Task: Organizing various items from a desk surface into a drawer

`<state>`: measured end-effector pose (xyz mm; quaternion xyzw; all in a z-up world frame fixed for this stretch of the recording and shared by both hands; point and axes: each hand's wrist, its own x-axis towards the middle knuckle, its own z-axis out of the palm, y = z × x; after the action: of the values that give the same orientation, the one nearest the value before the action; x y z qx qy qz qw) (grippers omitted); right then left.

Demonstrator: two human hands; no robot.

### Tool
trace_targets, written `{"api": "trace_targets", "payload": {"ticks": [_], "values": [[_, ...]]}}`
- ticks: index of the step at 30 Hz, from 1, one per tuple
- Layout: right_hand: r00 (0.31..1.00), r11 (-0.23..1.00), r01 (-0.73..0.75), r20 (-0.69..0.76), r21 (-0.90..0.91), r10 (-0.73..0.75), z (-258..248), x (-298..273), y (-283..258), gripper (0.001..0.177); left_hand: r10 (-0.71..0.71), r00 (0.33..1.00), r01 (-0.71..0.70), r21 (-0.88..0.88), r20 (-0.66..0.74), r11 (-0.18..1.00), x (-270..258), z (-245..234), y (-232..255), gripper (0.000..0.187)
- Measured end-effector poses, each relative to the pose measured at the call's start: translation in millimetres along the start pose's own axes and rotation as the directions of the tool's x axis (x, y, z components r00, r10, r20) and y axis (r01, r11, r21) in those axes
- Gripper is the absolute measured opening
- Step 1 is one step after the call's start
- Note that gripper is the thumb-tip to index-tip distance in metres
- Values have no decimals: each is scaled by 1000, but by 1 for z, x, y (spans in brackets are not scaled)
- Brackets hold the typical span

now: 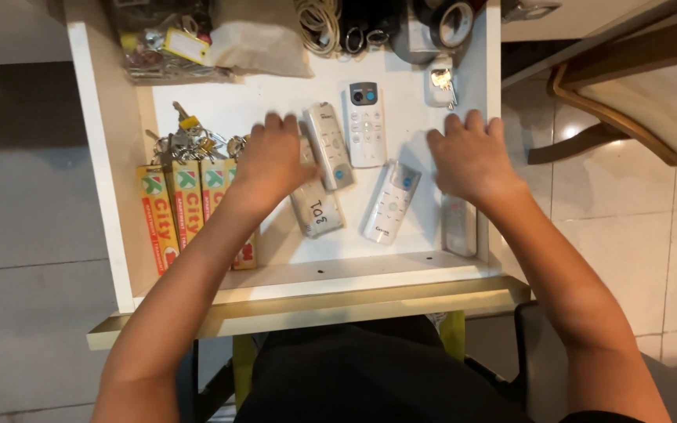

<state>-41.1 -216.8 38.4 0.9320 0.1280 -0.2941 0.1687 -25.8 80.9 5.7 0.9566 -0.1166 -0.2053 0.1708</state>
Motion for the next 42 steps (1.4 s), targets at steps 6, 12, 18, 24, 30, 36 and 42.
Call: {"api": "trace_targets", "payload": {"ticks": [6, 12, 18, 24, 30, 36, 42], "values": [[933, 707, 344, -145, 618, -328, -76, -7, -54, 29, 12, 981, -16, 15, 194, 1000, -8, -1, -4, 89], [898, 401, -129, 278, 907, -340, -101, -22, -43, 67, 274, 917, -155, -374, 291, 914, -61, -114, 41, 48], [922, -465, -130, -66, 876, -381, -71, -23, -13, 61, 647, 723, -655, 57, -245, 754, -80, -97, 110, 58], [1000, -3, 15, -15, 1000, -26, -59, -51, 27, 86, 784, 585, -811, -173, -206, 559, -47, -31, 96, 66], [991, 900, -27, -105, 435, 80, -8, -48, 1, 81, 515, 853, -519, 39, 85, 854, 13, 3, 71, 76], [986, 963, -91, -114, 254, 123, 29, -31, -1, 80, 366, 930, -365, -36, 24, 930, 31, -2, 62, 67], [995, 997, -78, -54, 20, 79, -24, -36, -10, 71, 256, 966, -257, -83, -26, 963, 45, -3, 43, 63]]}}
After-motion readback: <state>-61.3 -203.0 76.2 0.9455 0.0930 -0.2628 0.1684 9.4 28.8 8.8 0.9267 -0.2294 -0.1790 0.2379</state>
